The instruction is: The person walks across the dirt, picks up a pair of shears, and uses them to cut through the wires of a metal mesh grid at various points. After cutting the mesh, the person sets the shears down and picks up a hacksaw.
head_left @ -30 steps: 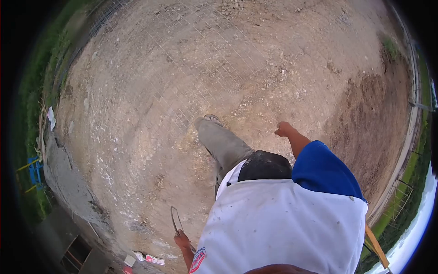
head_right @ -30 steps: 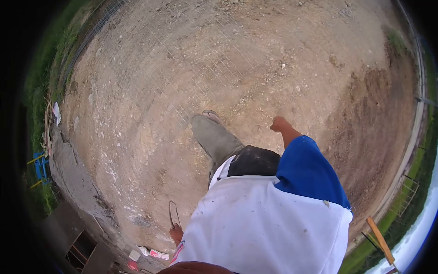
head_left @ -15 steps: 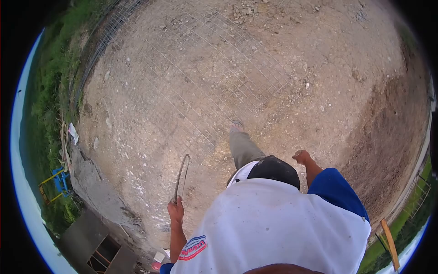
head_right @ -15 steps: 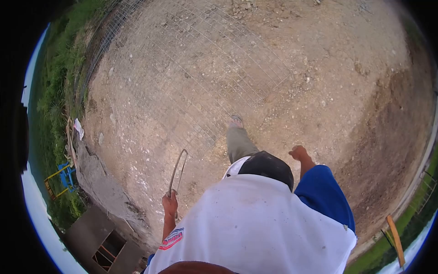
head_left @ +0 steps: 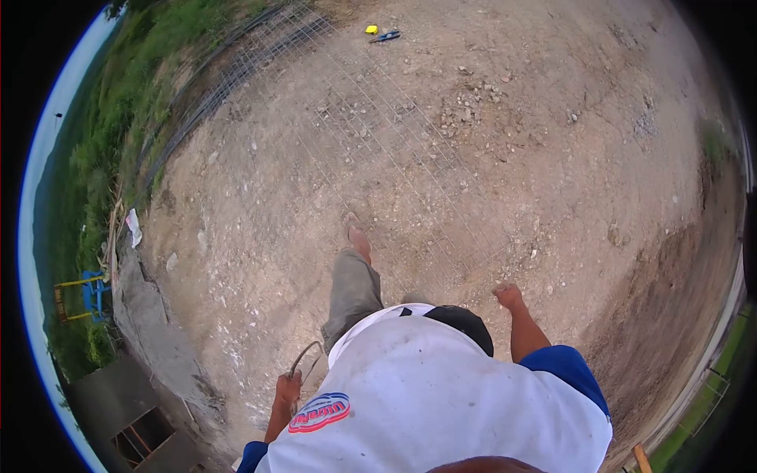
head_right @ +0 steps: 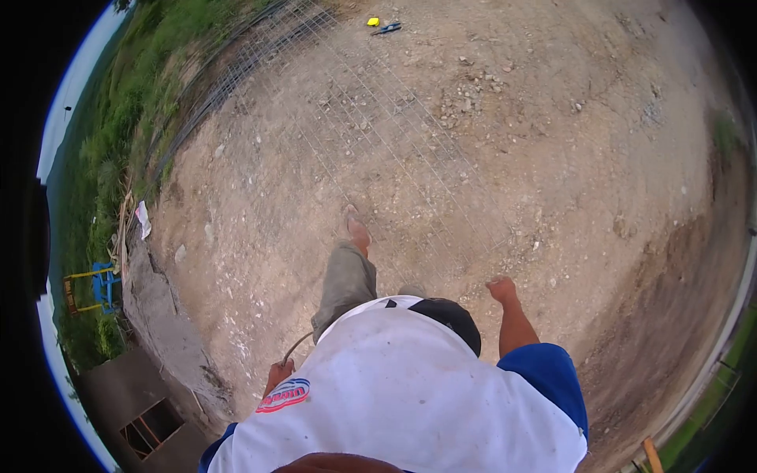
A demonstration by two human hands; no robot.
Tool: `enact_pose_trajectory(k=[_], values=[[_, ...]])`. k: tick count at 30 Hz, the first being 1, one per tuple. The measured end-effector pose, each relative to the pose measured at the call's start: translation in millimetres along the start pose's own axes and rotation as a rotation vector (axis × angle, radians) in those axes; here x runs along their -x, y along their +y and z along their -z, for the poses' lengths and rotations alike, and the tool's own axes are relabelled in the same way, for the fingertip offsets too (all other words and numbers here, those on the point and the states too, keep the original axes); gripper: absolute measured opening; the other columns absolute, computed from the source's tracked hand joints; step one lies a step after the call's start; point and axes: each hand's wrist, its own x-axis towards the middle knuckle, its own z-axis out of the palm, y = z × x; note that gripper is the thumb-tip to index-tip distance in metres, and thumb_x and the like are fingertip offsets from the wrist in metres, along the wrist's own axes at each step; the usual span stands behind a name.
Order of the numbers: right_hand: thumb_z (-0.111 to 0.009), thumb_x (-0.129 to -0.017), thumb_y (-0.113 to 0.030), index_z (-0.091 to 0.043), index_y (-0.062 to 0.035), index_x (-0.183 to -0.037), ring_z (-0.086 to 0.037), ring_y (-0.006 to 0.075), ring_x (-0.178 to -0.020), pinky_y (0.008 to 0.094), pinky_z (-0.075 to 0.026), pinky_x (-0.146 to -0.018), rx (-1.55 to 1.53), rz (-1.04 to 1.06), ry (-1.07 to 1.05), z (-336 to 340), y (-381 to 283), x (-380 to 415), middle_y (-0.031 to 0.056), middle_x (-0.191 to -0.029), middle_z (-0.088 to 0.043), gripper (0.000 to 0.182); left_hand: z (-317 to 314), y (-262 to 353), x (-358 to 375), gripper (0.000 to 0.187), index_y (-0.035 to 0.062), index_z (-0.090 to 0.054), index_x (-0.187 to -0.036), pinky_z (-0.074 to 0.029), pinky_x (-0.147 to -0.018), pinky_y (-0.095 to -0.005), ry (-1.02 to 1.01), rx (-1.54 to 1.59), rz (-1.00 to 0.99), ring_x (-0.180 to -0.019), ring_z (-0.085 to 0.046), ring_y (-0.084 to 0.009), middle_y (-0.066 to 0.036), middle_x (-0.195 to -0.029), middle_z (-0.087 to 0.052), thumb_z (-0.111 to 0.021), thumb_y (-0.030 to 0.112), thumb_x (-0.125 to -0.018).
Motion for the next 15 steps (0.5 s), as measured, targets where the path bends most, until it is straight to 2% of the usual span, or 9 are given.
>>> enact_pose_trajectory(k=[2, 3, 6, 8, 9, 10, 12, 14, 15], values=[[-0.062, -0.082, -0.034, -0.065, -0.0141, -0.111, -0.056, 0.0265, -0.112, 0.0366, -0.042, -0.095, -0.15, -0.052, -0.067, 57, -70, -12, 0.0099, -0.114, -0.064, 0.035, 15, 50, -39, 0.043, -0.002, -0.059, -0.068, -0.043, -0.039, -0.0353, -0.044, -0.091, 0.017, -0.041, -0.053, -0.0209, -0.01, -0.053, -0.054, -0.055, 0.037, -0.087], [-0.064, -0.08, -0.036, -0.065, -0.0068, -0.108, -0.06, 0.0296, -0.105, 0.036, -0.045, -0.092, 0.131, 0.269, -0.044, 85, -97, -29, 0.015, -0.107, -0.066, 0.041, 25, 79, -63, 0.044, -0.0024, -0.059, -0.068, -0.043, -0.039, -0.0357, -0.082, -0.123, 0.038, -0.041, -0.053, -0.0211, -0.011, -0.053, -0.054, -0.055, 0.037, -0.087], [-0.067, -0.078, -0.033, -0.064, -0.0046, -0.109, -0.064, 0.0289, -0.096, 0.0348, -0.049, -0.085, -0.016, 0.19, 0.125, 152, -179, -99, 0.0172, -0.103, -0.067, 0.042, 59, 151, -160, 0.046, -0.0047, -0.058, -0.073, -0.043, -0.04, -0.0363, -0.16, -0.131, 0.057, -0.043, -0.054, -0.0221, -0.013, -0.056, -0.055, -0.054, 0.039, -0.087], [-0.064, -0.08, -0.037, -0.065, -0.0091, -0.109, -0.06, 0.0324, -0.101, 0.0402, -0.046, -0.09, -0.257, 0.025, 0.065, 210, -227, -119, 0.0179, -0.107, -0.065, 0.041, 95, 227, -219, 0.046, -0.0055, -0.059, -0.077, -0.044, -0.041, -0.036, -0.186, -0.066, 0.146, -0.044, -0.055, -0.0224, -0.014, -0.058, -0.056, -0.054, 0.039, -0.087], [-0.062, -0.081, -0.039, -0.065, -0.0113, -0.11, -0.058, 0.0342, -0.104, 0.0429, -0.044, -0.093, -0.39, -0.055, 0.059, 242, -260, -142, 0.0182, -0.108, -0.064, 0.04, 118, 274, -260, 0.047, -0.0065, -0.059, -0.08, -0.045, -0.042, -0.0361, -0.198, -0.083, 0.111, -0.046, -0.057, -0.0235, -0.015, -0.06, -0.056, -0.054, 0.04, -0.087], [-0.062, -0.081, -0.038, -0.065, -0.0129, -0.11, -0.058, 0.0335, -0.105, 0.0422, -0.044, -0.092, -0.378, -0.061, 0.021, 263, -280, -160, 0.0168, -0.11, -0.063, 0.038, 136, 312, -285, 0.048, -0.0074, -0.06, -0.084, -0.046, -0.043, -0.0362, -0.229, -0.095, 0.097, -0.048, -0.058, -0.0246, -0.017, -0.061, -0.057, -0.054, 0.04, -0.087], [-0.062, -0.082, -0.035, -0.065, -0.0161, -0.11, -0.057, 0.0322, -0.106, 0.0407, -0.045, -0.092, -0.346, -0.083, -0.082, 296, -301, -159, 0.014, -0.113, -0.062, 0.034, 182, 392, -341, 0.048, -0.0078, -0.06, -0.091, -0.05, -0.055, -0.0393, -0.318, -0.137, -0.043, -0.062, -0.063, -0.0335, -0.022, -0.07, -0.061, -0.056, 0.04, -0.087], [-0.062, -0.082, -0.033, -0.065, -0.0196, -0.11, -0.058, 0.0301, -0.107, 0.0383, -0.046, -0.091, -0.33, -0.007, -0.141, 295, -288, -164, 0.0105, -0.117, -0.062, 0.031, 223, 449, -394, 0.048, -0.0074, -0.059, -0.093, -0.049, -0.069, -0.0424, -0.243, -0.213, -0.331, -0.078, -0.062, -0.0413, -0.026, -0.079, -0.062, -0.058, 0.04, -0.085], [-0.063, -0.082, -0.031, -0.065, -0.0213, -0.11, -0.058, 0.029, -0.108, 0.0372, -0.046, -0.091, -0.317, -0.02, -0.177, 302, -281, -155, 0.0088, -0.119, -0.061, 0.03, 248, 491, -402, 0.047, -0.0065, -0.059, -0.092, -0.047, -0.072, -0.0432, -0.232, -0.225, -0.365, -0.082, -0.06, -0.0427, -0.027, -0.081, -0.062, -0.059, 0.04, -0.085]])
